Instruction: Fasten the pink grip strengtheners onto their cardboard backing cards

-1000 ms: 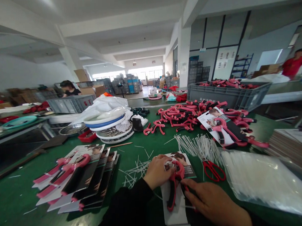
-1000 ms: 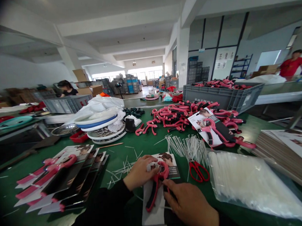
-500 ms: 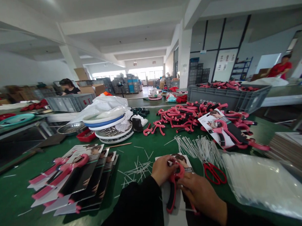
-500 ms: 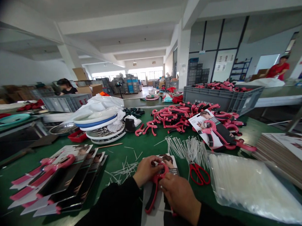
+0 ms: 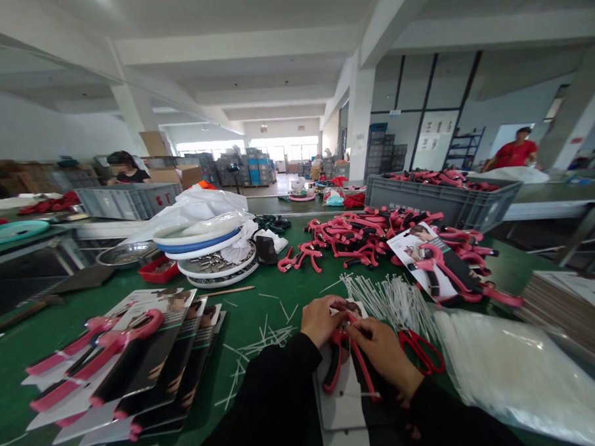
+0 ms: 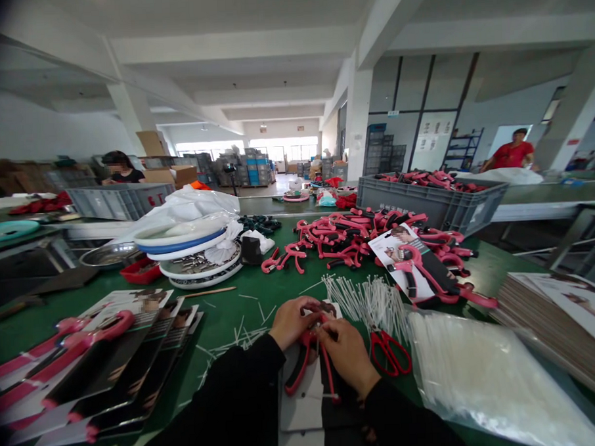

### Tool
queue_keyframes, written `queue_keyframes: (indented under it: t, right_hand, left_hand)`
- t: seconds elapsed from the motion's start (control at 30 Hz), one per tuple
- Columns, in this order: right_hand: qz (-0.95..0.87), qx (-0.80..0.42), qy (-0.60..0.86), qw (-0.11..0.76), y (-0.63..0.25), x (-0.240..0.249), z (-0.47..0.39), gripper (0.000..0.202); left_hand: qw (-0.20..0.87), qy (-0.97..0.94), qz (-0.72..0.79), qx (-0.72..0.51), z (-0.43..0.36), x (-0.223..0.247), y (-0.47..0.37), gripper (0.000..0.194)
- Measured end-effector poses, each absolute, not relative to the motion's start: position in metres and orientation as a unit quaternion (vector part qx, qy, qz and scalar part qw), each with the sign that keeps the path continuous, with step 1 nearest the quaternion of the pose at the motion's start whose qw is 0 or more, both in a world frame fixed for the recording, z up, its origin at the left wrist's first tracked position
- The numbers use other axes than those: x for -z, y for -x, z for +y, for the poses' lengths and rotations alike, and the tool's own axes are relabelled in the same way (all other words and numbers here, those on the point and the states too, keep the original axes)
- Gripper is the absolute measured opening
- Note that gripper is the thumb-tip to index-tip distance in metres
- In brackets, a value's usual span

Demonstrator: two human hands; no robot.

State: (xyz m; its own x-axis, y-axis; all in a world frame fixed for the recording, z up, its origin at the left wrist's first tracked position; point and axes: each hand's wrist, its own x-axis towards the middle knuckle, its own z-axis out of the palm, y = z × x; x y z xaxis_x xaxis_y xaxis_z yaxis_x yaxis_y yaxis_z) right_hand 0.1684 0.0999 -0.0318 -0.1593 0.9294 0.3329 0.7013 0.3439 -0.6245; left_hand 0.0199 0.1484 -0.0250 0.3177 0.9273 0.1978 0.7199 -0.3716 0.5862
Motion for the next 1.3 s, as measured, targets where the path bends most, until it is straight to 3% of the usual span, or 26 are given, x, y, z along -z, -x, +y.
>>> queue_keyframes:
  t: [0.3, 0.53, 1.3]
  right_hand:
    - [-0.724, -0.203, 0.522, 0.403, -0.169, 0.039, 0.085, 0.027]
    - [-0.759, -0.203, 0.476, 0.395, -0.172, 0.042, 0.064, 0.018]
    - [-0.659, -0.267, 0.558, 0.428, -0.163, 0.032, 0.086, 0.026]
  left_hand:
    - [0.143, -0.774, 0.565, -0.247, 0.131, 0.013, -0.011, 0.027]
    - [0.107, -0.765, 0.594, -0.224, 0.124, 0.005, -0.014, 0.021]
    - [0.170, -0.790, 0.513, -0.291, 0.117, 0.011, -0.015, 0.011]
